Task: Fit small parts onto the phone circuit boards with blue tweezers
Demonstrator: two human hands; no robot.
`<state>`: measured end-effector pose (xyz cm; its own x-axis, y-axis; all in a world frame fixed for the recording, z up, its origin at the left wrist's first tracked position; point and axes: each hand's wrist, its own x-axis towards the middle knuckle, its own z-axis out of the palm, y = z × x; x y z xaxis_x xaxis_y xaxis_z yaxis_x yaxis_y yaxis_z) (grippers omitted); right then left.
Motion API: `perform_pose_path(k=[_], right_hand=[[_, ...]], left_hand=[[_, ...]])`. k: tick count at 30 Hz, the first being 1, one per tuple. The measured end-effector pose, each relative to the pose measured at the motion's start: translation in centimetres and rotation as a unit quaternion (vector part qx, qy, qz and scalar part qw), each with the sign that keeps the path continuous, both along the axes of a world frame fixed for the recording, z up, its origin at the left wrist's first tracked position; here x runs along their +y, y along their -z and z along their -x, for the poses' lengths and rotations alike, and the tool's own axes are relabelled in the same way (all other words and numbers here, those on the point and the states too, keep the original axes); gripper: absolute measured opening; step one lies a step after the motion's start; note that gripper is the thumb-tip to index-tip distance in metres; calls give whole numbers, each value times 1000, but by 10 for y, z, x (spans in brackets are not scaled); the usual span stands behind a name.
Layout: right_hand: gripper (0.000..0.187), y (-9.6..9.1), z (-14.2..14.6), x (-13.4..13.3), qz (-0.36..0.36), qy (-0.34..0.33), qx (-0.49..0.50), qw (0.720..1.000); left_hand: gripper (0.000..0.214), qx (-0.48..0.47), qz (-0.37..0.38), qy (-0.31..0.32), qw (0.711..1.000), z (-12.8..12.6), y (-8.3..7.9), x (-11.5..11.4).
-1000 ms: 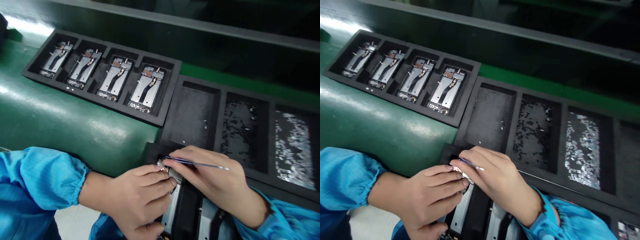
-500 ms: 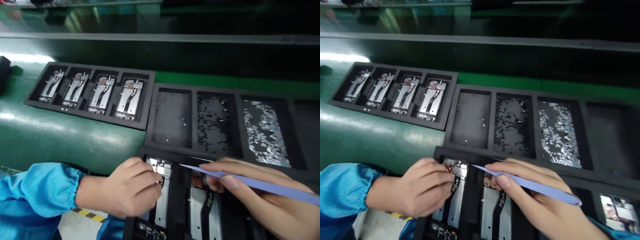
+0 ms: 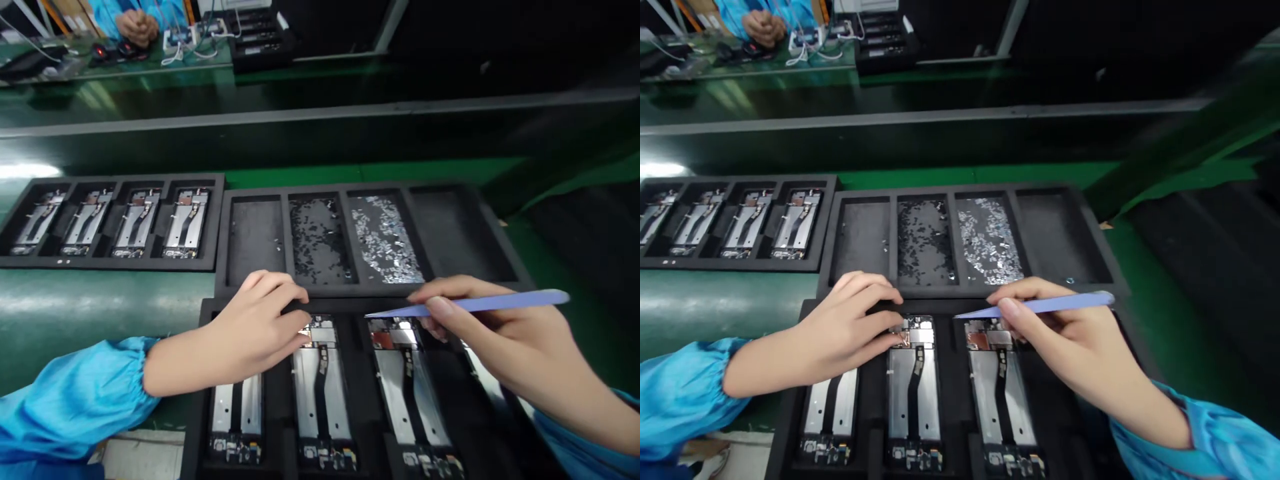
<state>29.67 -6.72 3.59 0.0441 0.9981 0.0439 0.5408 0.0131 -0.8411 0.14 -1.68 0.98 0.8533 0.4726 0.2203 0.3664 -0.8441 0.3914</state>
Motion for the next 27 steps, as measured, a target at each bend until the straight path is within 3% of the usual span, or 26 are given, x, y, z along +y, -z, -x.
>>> perform_pose_path(k=[4,9,13,18,23,27], right_hand=[[32,5,-24,-4,-20,35,47,998],[22,2,-58,10,-84,98,76,989],[27,12,-73,11,-83,46,72,993],[37,33,-73,-1,-10,-30,88,996],[44,36,-77,-3,17,36,112,993],[35,33,-81,-4,24,-5,110,994]], left_hand=[[17,46,-22,38,998,-31,4,10],[14,64,-85,35,994,-50,1,10],[12,69,-165,44,983,-53,0,1],[10,75,-221,39,972,-55,3,-9],[7,58,-184,17,981,-54,7,-11],[9,44,-141,10,989,-52,10,-11]])
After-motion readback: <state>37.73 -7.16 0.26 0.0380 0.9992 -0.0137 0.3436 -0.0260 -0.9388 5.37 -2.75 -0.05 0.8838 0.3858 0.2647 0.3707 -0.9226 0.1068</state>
